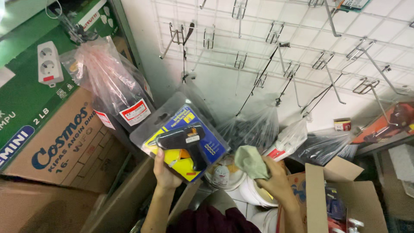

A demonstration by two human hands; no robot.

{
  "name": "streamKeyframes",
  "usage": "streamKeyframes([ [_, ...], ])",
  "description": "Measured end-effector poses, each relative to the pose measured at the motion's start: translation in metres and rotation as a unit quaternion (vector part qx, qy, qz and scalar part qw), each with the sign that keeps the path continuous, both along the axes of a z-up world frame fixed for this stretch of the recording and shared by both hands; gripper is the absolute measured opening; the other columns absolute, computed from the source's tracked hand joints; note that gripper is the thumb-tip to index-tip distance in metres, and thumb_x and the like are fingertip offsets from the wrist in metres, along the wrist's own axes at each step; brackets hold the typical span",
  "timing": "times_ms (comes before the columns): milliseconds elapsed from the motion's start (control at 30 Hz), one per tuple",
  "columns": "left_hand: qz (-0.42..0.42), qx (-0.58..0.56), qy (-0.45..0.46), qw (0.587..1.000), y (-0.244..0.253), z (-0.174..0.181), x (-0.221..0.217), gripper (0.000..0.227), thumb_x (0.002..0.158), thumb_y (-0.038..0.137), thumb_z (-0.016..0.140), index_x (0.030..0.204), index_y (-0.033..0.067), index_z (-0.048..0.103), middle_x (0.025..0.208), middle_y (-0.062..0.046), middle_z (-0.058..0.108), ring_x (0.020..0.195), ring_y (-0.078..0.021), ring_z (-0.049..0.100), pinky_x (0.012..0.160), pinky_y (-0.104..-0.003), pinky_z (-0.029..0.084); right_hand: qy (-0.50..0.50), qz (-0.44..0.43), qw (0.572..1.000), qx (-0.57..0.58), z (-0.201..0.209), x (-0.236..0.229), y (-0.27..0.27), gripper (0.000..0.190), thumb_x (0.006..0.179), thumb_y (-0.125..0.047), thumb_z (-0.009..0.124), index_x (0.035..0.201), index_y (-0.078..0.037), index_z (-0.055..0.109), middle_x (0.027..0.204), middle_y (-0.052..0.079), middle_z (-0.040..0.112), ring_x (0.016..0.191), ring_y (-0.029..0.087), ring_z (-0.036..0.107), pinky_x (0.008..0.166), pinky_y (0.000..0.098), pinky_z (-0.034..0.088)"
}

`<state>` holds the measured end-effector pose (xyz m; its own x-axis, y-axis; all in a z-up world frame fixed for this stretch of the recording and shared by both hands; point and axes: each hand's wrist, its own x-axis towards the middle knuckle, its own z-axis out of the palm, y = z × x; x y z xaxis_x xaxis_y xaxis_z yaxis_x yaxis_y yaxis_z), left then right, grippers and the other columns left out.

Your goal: The person wipes the packaging of a multimeter, a hot glue gun, and a flashlight with a cloth, then places the items back into a cardboard box.

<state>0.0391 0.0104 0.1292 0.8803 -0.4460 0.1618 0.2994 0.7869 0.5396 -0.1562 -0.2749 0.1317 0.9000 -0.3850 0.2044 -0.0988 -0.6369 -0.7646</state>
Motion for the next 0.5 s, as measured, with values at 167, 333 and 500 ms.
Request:
streamKeyframes([
  [167, -0.086, 0.05, 0.066, 0.993, -0.044, 0.008, -0.021, 0.076, 0.092, 0.056, 0.054, 0.145, 0.002, 0.047, 0.14, -0.019, 0.059, 0.125, -0.0342, 0.061, 0.108, -0.049, 0.047, -0.271, 0.08, 0.941, 0.189, 0.017, 0.016, 0.013, 0.05, 0.079, 0.0, 0.072, 0.126, 0.0, 0.054, 0.136, 0.007, 0.054, 0.12, 0.019, 0.058, 0.103, 0.0308, 0.047],
  [333, -0.168, 0.028, -0.044, 0.984, -0.075, 0.013, -0.02, 0.079, 0.094, 0.056, 0.057, 0.147, -0.0007, 0.045, 0.139, -0.022, 0.059, 0.124, -0.0347, 0.061, 0.108, -0.049, 0.047, -0.29, -0.027, 0.928, 0.233, -0.01, 0.06, 0.034, 0.046, 0.091, -0.001, 0.063, 0.135, -0.001, 0.049, 0.121, 0.006, 0.057, 0.112, 0.014, 0.055, 0.099, 0.0287, 0.045],
  [500, -0.098, 0.093, -0.214, 0.967, -0.096, 0.047, 0.006, 0.076, 0.1, 0.053, 0.059, 0.148, -0.0037, 0.046, 0.14, -0.021, 0.058, 0.127, -0.0296, 0.06, 0.108, -0.044, 0.048, -0.347, -0.081, 0.824, 0.441, 0.011, 0.088, -0.021, 0.038, 0.099, -0.003, 0.058, 0.137, -0.001, 0.052, 0.111, 0.008, 0.058, 0.093, 0.015, 0.056, 0.079, 0.028, 0.047],
])
